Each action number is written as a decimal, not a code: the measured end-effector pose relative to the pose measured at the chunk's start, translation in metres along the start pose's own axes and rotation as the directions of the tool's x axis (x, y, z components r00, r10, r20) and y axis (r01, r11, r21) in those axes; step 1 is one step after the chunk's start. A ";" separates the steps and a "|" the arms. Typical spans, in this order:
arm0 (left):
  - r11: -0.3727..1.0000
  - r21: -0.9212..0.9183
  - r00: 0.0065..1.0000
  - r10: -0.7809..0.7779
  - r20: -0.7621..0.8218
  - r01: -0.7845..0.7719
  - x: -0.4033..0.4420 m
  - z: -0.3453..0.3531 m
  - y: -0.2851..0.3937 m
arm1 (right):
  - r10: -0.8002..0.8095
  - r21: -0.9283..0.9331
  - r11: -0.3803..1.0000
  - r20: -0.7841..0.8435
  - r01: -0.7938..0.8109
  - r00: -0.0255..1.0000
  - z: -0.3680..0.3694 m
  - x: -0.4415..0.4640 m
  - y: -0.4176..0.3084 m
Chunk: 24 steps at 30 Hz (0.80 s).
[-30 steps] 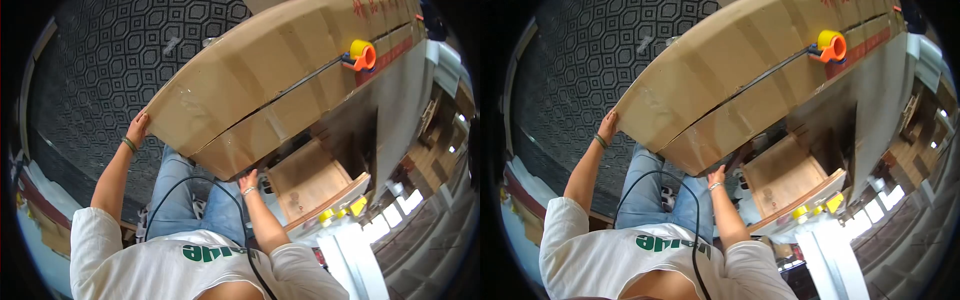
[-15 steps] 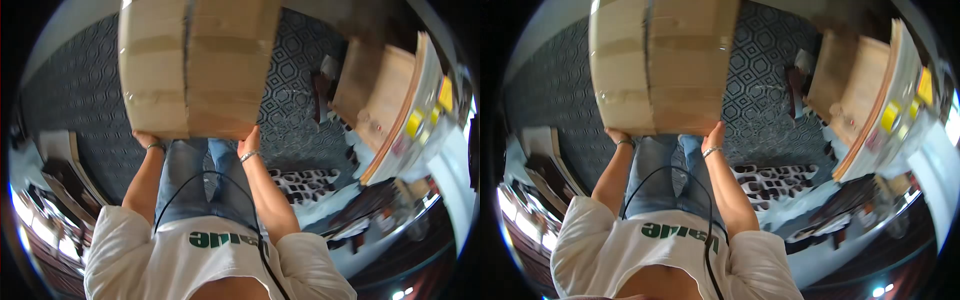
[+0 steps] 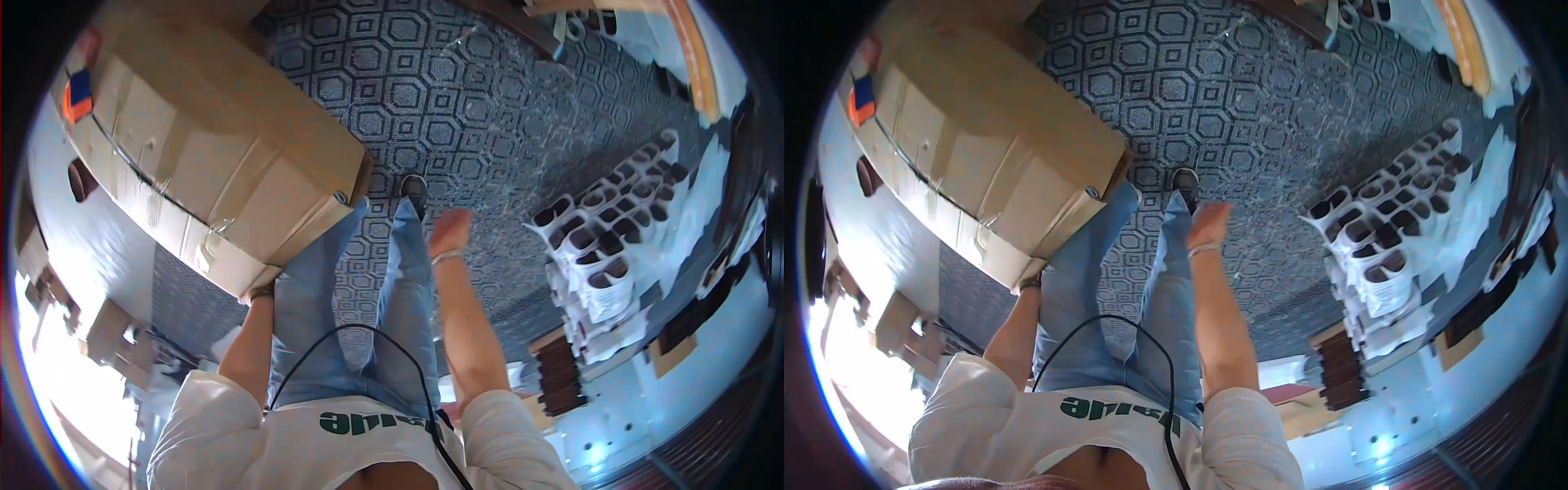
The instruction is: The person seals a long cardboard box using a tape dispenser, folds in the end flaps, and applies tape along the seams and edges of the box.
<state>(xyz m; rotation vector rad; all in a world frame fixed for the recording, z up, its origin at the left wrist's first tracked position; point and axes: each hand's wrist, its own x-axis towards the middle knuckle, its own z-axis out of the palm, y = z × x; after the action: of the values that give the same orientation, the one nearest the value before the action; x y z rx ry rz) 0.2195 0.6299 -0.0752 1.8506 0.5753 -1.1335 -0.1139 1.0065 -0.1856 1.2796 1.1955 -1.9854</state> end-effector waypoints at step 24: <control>0.889 0.456 0.984 -0.106 0.141 0.030 -0.073 0.035 -0.054 | -0.252 -0.268 0.944 -0.210 0.192 0.945 0.248 -0.130 0.107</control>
<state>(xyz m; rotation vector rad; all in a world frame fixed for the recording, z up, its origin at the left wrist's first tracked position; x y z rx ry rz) 0.1279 0.6317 -0.0427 2.1108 0.2964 -1.5519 -0.0906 0.7311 -0.0684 1.3336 1.7149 -1.7948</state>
